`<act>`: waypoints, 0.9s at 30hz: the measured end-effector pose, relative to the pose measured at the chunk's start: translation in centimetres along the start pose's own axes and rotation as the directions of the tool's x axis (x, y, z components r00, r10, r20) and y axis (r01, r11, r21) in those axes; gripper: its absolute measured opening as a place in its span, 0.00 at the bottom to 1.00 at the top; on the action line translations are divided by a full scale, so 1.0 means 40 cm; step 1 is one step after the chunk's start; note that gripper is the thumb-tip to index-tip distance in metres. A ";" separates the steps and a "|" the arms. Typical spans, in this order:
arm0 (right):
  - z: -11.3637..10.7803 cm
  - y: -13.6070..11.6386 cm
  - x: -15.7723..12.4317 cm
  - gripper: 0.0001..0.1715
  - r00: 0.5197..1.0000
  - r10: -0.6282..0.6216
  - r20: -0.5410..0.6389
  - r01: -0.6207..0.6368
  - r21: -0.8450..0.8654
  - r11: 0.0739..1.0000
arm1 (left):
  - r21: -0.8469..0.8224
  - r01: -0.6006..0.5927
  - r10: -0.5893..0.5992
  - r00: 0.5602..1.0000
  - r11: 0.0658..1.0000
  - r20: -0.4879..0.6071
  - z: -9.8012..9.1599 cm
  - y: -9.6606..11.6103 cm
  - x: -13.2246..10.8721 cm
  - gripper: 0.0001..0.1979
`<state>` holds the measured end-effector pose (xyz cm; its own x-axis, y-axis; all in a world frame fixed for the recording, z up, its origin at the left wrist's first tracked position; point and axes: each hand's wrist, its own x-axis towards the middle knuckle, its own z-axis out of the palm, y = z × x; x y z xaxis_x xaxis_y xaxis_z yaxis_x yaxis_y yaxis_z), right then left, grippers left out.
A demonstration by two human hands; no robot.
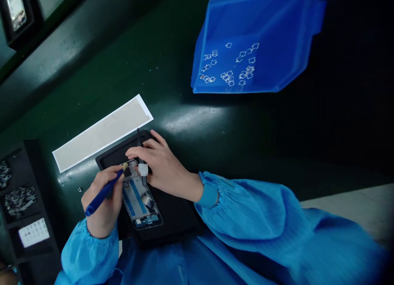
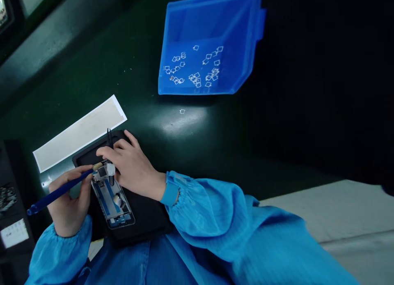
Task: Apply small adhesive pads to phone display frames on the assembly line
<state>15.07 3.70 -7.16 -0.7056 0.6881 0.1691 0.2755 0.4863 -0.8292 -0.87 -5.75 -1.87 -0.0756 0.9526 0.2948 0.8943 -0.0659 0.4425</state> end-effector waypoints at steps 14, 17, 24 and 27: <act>0.000 -0.007 0.003 0.23 1.000 -0.005 -0.012 0.005 0.011 1.000 | -0.318 0.210 -0.297 0.919 0.925 -0.258 0.009 -0.021 -0.014 0.11; -0.001 -0.009 0.003 0.24 1.000 -0.007 -0.017 0.007 0.024 1.000 | -0.401 0.122 -0.303 0.852 0.908 -0.427 -0.011 -0.027 -0.015 0.09; 0.004 -0.003 0.001 0.23 1.000 -0.016 -0.027 0.017 0.037 0.999 | 0.168 -0.029 0.018 0.998 0.985 0.065 -0.012 -0.025 -0.069 0.10; 0.005 -0.003 0.001 0.21 1.000 -0.017 -0.024 0.018 0.033 0.999 | 0.392 -0.115 0.057 0.986 0.913 0.157 0.012 -0.025 -0.087 0.15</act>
<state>14.90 3.56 -7.17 -0.6947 0.6922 0.1957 0.2413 0.4806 -0.8431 -1.28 -8.87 -3.73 0.0454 0.9821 0.1827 0.9978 -0.0533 0.0385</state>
